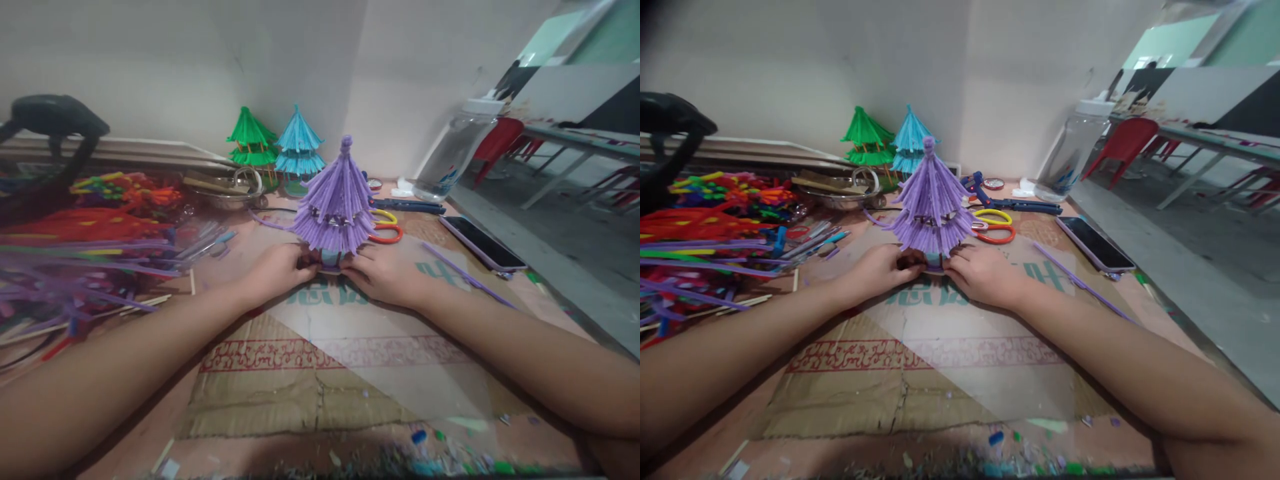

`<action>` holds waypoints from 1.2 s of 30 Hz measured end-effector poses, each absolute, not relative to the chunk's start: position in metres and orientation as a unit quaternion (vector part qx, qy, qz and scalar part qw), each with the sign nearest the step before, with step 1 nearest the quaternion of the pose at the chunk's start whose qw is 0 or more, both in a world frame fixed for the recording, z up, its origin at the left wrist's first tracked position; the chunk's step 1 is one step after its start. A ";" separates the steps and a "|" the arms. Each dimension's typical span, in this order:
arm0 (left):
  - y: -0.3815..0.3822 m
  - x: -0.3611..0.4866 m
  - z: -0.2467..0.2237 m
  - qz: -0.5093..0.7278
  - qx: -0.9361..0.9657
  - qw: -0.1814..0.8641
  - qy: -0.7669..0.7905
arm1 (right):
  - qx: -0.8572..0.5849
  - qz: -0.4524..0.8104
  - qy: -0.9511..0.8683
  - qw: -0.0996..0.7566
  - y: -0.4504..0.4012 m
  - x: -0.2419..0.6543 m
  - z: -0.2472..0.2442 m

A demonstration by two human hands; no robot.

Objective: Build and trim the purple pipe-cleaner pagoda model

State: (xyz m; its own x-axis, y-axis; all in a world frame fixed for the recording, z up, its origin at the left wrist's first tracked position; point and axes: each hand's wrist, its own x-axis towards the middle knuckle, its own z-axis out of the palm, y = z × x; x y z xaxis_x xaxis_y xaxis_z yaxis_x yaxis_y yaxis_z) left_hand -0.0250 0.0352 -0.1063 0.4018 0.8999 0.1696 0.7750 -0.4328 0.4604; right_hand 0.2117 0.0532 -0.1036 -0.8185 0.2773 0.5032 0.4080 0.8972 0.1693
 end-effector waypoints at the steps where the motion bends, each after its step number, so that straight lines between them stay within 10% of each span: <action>1: 0.035 -0.025 -0.106 0.198 0.825 0.155 0.506 | -0.180 -0.137 -0.944 0.239 0.053 0.212 -0.104; 36: 0.032 -0.022 -0.112 0.196 0.814 0.117 0.534 | -0.216 -0.168 -0.933 0.234 0.045 0.208 -0.104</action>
State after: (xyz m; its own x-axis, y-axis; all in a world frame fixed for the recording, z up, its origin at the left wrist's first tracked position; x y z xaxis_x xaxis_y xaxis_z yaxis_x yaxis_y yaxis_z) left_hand -0.0218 0.0324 -0.1116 0.3531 0.9153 0.1935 0.8235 -0.4023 0.4001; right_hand 0.2076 0.0453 -0.1044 -0.7970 0.3251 0.5091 0.4825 0.8496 0.2129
